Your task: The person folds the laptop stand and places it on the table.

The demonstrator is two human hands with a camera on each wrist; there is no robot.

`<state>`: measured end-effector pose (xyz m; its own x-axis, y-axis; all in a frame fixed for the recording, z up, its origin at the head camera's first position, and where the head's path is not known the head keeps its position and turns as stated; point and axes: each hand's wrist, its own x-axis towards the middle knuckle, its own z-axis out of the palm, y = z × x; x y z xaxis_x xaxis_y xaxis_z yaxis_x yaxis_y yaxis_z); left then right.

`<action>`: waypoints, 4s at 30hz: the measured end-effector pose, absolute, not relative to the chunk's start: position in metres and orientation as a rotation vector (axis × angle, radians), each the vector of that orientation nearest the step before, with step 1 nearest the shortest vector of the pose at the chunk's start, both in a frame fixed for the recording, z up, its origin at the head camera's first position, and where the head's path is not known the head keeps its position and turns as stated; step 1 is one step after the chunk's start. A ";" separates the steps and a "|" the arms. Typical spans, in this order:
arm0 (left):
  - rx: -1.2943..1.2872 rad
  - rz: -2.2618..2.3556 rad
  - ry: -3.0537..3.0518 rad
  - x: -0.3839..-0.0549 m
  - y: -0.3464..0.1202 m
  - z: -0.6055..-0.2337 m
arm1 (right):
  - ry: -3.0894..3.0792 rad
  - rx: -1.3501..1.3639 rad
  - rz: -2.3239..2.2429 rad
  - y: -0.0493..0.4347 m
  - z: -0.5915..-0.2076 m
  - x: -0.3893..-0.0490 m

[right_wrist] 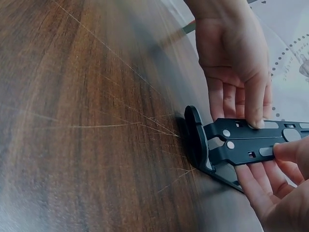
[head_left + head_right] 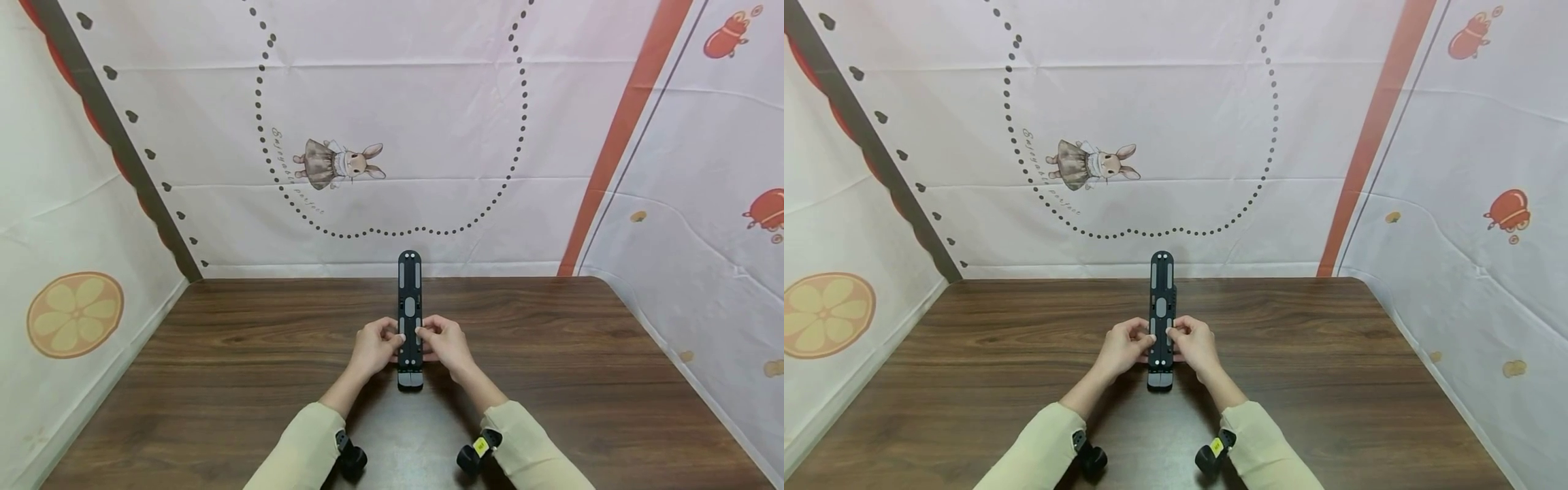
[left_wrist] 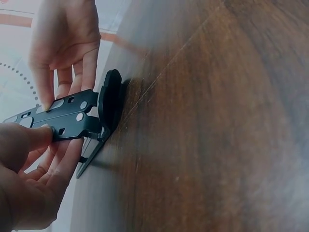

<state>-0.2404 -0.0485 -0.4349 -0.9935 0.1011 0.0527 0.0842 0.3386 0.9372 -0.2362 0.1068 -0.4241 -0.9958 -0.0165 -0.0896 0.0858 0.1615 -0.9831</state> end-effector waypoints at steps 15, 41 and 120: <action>0.157 1.727 2.641 -0.238 -0.049 -0.434 | 2.360 0.082 -1.888 0.108 -0.419 -0.240; 0.167 1.287 3.007 -0.201 -0.049 -0.430 | 2.342 0.032 -1.872 0.110 -0.418 -0.239; 0.220 0.771 3.068 -0.199 -0.051 -0.427 | 2.353 -0.011 -1.824 0.116 -0.421 -0.239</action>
<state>-0.1991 -0.0508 -0.4269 -0.9899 0.1273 0.0622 0.1416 0.8720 0.4686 -0.2385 0.1157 -0.4206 -0.9865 -0.1061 -0.1247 0.0943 0.2547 -0.9624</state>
